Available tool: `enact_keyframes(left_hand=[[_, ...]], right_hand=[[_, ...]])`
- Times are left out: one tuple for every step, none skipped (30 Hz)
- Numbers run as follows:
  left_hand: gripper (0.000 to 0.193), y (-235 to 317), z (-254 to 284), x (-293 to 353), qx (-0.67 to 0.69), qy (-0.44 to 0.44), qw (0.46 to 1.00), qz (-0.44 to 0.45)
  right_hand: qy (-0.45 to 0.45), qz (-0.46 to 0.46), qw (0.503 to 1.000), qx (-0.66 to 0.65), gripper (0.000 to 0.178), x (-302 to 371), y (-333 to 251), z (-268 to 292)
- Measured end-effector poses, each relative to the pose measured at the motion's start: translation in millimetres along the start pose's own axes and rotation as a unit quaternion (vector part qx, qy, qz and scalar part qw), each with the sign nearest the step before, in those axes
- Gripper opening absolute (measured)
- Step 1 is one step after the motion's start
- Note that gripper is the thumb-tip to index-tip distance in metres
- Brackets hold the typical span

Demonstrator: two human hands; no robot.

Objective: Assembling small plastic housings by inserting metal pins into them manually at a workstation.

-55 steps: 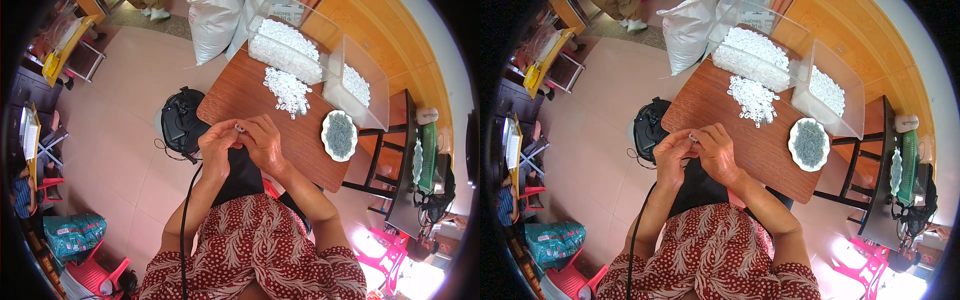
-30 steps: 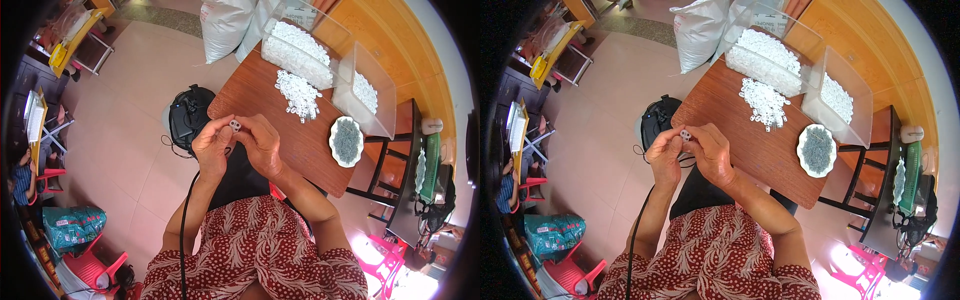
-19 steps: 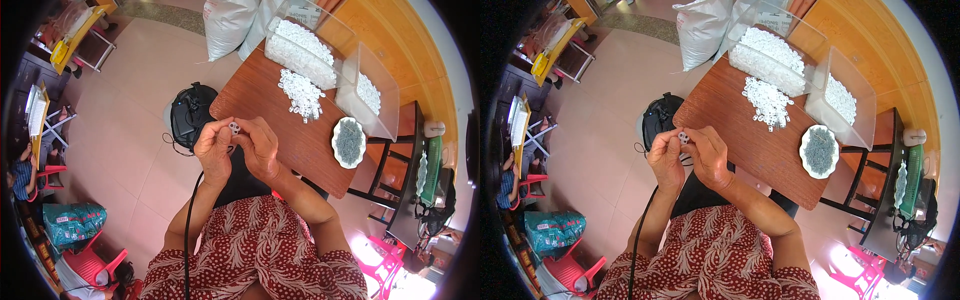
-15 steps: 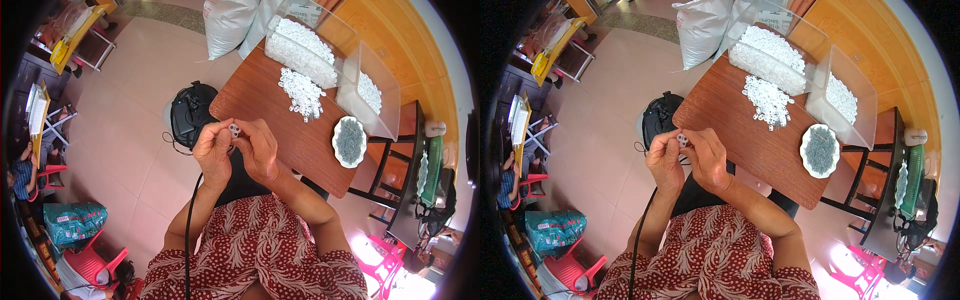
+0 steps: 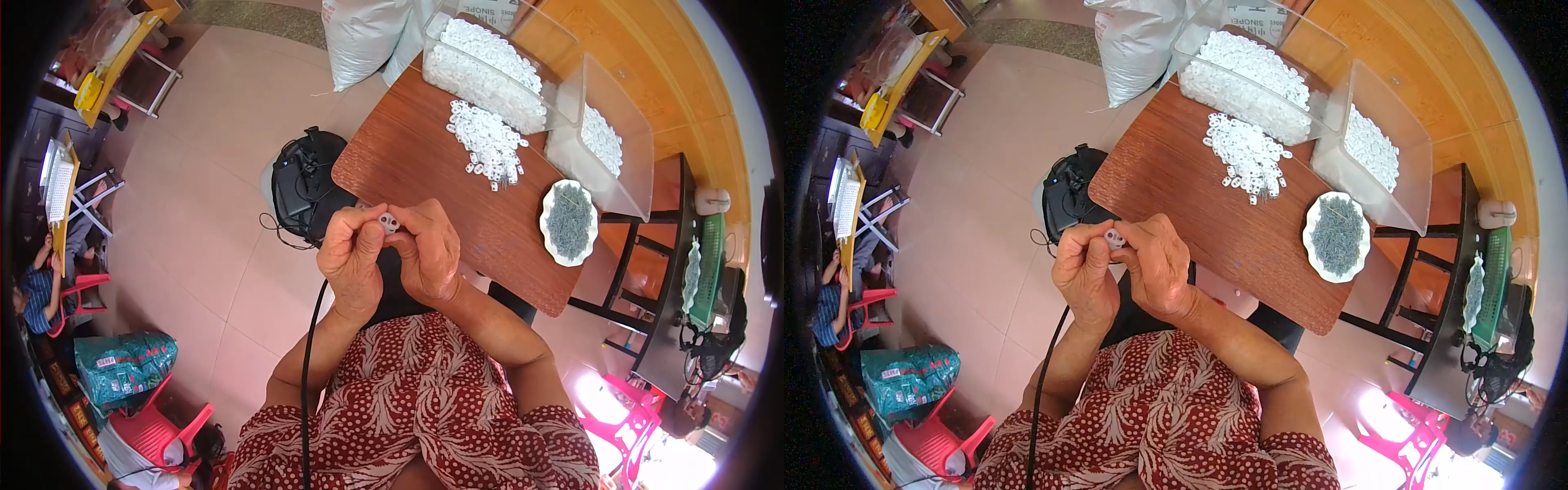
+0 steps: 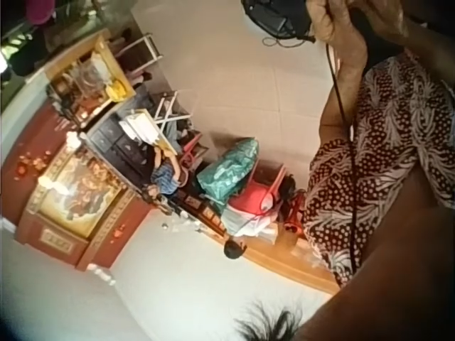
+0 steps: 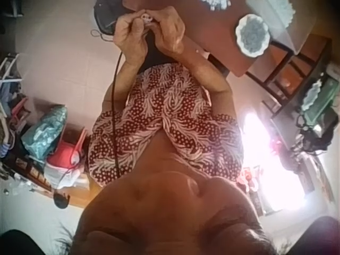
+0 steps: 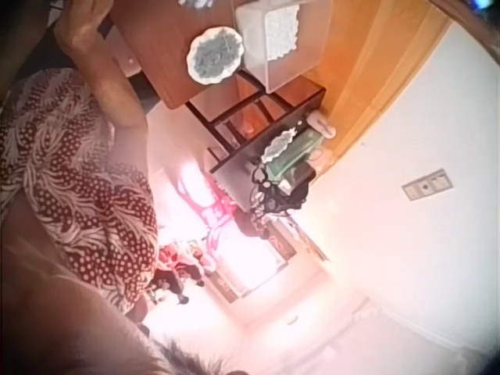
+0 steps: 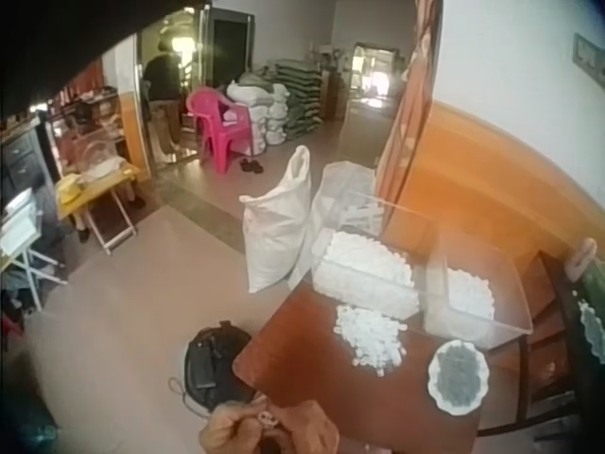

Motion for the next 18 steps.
enact_keyframes(left_hand=[[0.018, 0.8, -1.6, 0.6, 0.000, 0.005, 1.000, 0.004], [0.018, 0.7, -3.1, 1.2, 0.000, 0.011, 1.000, 0.007], [0.018, -1.7, -4.0, 1.3, -0.001, 0.010, 1.000, 0.008], [0.018, -2.7, -4.4, 1.0, -0.032, 0.012, 0.999, -0.016], [0.019, -2.5, -6.0, 1.2, -0.061, 0.013, 0.997, -0.039], [0.019, -2.6, -8.8, 1.5, -0.059, 0.012, 0.998, -0.037], [0.019, -3.0, -11.7, 1.8, -0.051, 0.018, 0.998, -0.026], [0.020, -4.8, -13.9, 2.9, -0.045, 0.023, 0.999, -0.013], [0.020, -7.5, -16.4, 4.0, -0.044, 0.021, 0.999, -0.011], [0.020, -13.1, -18.8, 5.4, -0.045, 0.021, 0.999, 0.004], [0.020, -19.1, -20.5, 6.0, -0.046, 0.020, 0.999, 0.018], [0.020, -23.2, -22.1, 6.6, -0.042, 0.015, 0.999, 0.019], [0.020, -27.6, -22.3, 7.2, -0.045, 0.016, 0.998, 0.027], [0.020, -32.4, -26.3, 8.4, -0.042, 0.011, 0.998, 0.039], [0.020, -37.1, -28.4, 9.1, -0.033, 0.002, 0.999, 0.042], [0.019, -43.4, -29.1, 9.9, -0.052, -0.006, 0.997, 0.063], [0.017, -49.9, -30.2, 10.5, -0.072, -0.014, 0.994, 0.083], [0.017, -55.3, -32.2, 12.0, -0.064, -0.023, 0.994, 0.087]], right_hand=[[0.001, -0.002, 1.000, 0.001, 0.035, 0.8, 0.8, 0.8], [-0.002, 0.001, 1.000, 0.009, 0.036, 1.4, 1.4, 1.5], [-0.004, 0.004, 1.000, 0.017, 0.036, 1.9, 1.8, 2.1], [-0.004, 0.003, 1.000, 0.017, 0.036, 2.2, 2.7, 2.8], [-0.002, 0.007, 1.000, 0.027, 0.037, 2.1, 2.5, 4.5], [-0.001, 0.010, 0.999, 0.036, 0.038, 2.0, 2.3, 6.3], [-0.001, 0.009, 0.999, 0.040, 0.038, 2.4, 2.8, 7.7], [0.003, 0.003, 0.999, 0.047, 0.032, 4.9, 3.9, 8.7], [0.006, -0.002, 0.998, 0.055, 0.026, 7.1, 5.0, 10.4], [0.007, -0.004, 0.998, 0.059, 0.026, 8.9, 5.7, 12.7], [0.006, -0.019, 0.998, 0.061, 0.024, 10.4, 8.4, 14.6], [0.006, -0.035, 0.997, 0.064, 0.023, 11.7, 11.7, 17.0], [0.008, -0.035, 0.997, 0.071, 0.023, 12.9, 14.0, 17.6], [0.015, -0.050, 0.997, 0.063, 0.023, 14.4, 17.5, 20.6], [0.023, -0.063, 0.996, 0.052, 0.023, 17.2, 22.8, 23.2], [0.026, -0.063, 0.996, 0.065, 0.023, 23.7, 27.6, 26.5], [0.022, -0.112, 0.993, 0.043, 0.021, 34.1, 36.9, 28.6], [0.018, -0.161, 0.987, 0.019, 0.020, 42.7, 42.7, 32.8]])
Point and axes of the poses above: each hand's wrist, its own x-axis away from the middle knuckle, its own z-axis out of the back of the hand, y = z × x, the point moved 5 cm from there along -x, towards the middle knuckle
